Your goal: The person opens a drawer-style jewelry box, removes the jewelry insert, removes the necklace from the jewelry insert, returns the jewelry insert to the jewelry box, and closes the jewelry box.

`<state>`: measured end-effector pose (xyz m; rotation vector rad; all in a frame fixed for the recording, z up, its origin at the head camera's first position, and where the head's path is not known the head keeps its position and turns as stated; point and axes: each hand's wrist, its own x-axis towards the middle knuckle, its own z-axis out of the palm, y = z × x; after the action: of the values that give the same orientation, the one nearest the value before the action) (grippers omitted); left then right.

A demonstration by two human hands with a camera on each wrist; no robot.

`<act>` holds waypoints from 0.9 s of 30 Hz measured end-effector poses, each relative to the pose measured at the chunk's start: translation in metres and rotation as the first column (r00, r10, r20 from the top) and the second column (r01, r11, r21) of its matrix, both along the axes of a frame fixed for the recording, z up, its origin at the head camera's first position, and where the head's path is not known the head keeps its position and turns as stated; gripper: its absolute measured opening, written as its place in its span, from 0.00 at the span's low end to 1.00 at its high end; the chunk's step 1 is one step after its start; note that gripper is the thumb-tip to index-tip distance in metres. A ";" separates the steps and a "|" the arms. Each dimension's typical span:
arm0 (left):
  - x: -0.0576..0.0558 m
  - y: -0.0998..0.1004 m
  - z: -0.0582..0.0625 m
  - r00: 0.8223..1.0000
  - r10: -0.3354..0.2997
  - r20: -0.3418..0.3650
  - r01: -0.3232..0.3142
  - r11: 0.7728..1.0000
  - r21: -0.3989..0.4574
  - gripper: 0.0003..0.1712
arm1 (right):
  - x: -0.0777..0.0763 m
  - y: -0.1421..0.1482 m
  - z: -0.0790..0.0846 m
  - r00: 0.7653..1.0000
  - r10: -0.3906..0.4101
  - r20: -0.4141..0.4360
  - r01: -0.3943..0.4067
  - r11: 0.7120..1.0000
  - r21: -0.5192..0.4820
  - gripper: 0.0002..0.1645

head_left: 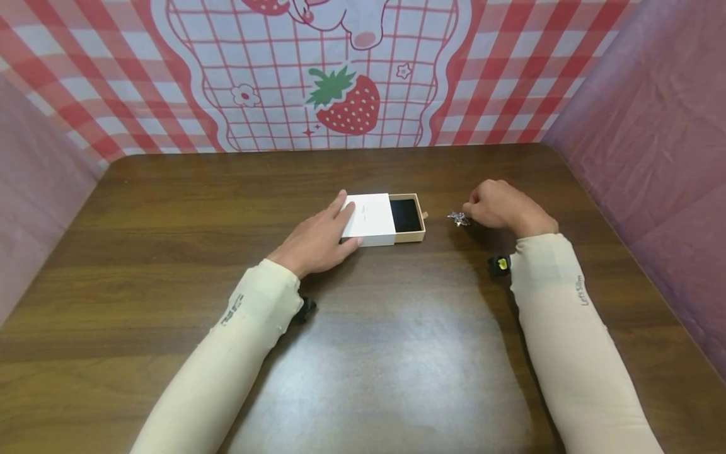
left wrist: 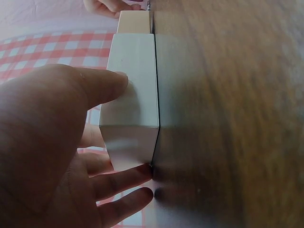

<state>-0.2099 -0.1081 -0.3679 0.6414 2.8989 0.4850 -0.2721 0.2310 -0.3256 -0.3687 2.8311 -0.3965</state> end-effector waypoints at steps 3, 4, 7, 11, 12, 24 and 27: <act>0.000 0.001 0.000 1.000 0.002 0.003 -0.002 1.000 0.000 0.46 | 0.000 0.000 0.000 1.000 -0.001 -0.001 0.001 1.000 0.003 0.19; 0.000 0.001 0.000 1.000 0.002 0.002 -0.002 1.000 0.000 0.45 | 0.000 0.000 0.000 1.000 0.002 -0.006 -0.002 1.000 0.005 0.19; 0.000 0.001 0.001 1.000 0.002 0.002 -0.002 1.000 -0.002 0.45 | 0.001 -0.001 -0.001 1.000 0.002 -0.008 -0.002 1.000 0.000 0.20; 0.001 0.001 0.001 1.000 0.005 0.006 -0.005 1.000 -0.002 0.45 | 0.002 -0.002 -0.001 1.000 -0.004 0.000 0.004 1.000 -0.014 0.21; 0.002 0.001 0.001 1.000 0.006 0.008 -0.006 1.000 -0.002 0.46 | 0.002 -0.002 -0.001 1.000 -0.007 0.001 0.007 1.000 -0.016 0.21; 0.002 0.001 0.000 1.000 0.010 0.010 -0.010 1.000 0.003 0.45 | 0.005 -0.006 -0.002 1.000 -0.026 -0.007 0.026 0.998 -0.052 0.18; 0.002 0.000 0.000 1.000 0.011 0.009 -0.011 1.000 0.002 0.45 | 0.005 -0.007 -0.002 1.000 -0.028 -0.009 0.027 0.998 -0.054 0.18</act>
<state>-0.2081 -0.1076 -0.3676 0.6231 2.8956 0.4912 -0.2667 0.2240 -0.3281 -0.3439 2.8426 -0.4790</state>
